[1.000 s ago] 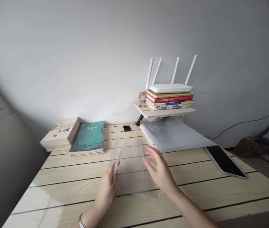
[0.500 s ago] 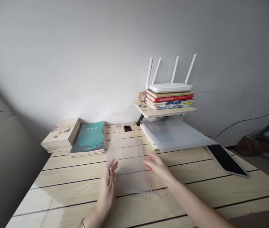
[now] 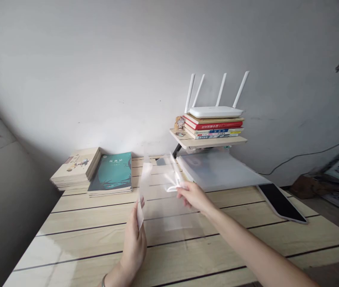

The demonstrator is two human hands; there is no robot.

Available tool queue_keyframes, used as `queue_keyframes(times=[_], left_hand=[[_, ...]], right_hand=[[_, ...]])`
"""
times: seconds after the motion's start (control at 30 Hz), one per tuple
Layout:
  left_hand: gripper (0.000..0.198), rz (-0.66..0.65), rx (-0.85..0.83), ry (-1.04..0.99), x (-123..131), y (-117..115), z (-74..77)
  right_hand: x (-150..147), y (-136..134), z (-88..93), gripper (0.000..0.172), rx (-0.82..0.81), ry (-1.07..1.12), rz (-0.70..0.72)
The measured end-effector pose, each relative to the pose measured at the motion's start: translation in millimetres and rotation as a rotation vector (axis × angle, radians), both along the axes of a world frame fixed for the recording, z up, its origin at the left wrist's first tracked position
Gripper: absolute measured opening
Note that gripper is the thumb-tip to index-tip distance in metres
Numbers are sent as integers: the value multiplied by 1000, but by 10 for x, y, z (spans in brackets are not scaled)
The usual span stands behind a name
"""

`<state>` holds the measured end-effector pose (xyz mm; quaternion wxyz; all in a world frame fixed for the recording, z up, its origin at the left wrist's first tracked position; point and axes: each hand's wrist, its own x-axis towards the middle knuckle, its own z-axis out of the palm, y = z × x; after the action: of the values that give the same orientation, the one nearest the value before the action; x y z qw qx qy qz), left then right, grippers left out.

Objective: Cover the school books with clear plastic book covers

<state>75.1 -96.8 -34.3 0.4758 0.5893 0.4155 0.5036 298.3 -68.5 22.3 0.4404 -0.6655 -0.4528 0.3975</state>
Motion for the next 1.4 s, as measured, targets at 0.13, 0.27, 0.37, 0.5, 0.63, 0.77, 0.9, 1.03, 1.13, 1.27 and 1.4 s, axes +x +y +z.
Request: queue_keyframes(times=[0.13, 0.27, 0.37, 0.5, 0.63, 0.77, 0.9, 1.03, 1.13, 1.27, 1.4], left_hand=[[51, 54, 158, 11, -27, 11, -28], [50, 53, 176, 65, -34, 3, -23], [49, 29, 216, 181, -17, -2, -11], [54, -196, 179, 482, -1, -23, 43], [86, -630, 79, 650, -60, -71, 246], [66, -664, -243, 244, -78, -92, 564], [81, -615, -590, -193, 30, -97, 691], [81, -367, -689, -111, 111, -93, 504], [59, -331, -759, -85, 109, -68, 355], [54, -336, -795, -214, 104, -56, 334], [53, -410, -843, -300, 154, -88, 344]], right_hand=[[516, -166, 269, 21, 111, 18, -125], [1064, -414, 344, 24, 193, 45, -205], [1289, -648, 288, 19, 213, 121, -259], [1263, -948, 146, 18, 218, 147, -240], [1095, -1089, 67, 20, 246, 99, -242], [803, -1073, 144, 22, 230, 182, -206], [336, -1007, 180, 31, 119, 254, -20], [11, -964, 60, 34, 115, 299, 74], [-30, -979, 4, 30, 123, 393, 152], [21, -1006, 2, 23, 146, 591, 174], [18, -962, -73, 27, 123, 582, 107]])
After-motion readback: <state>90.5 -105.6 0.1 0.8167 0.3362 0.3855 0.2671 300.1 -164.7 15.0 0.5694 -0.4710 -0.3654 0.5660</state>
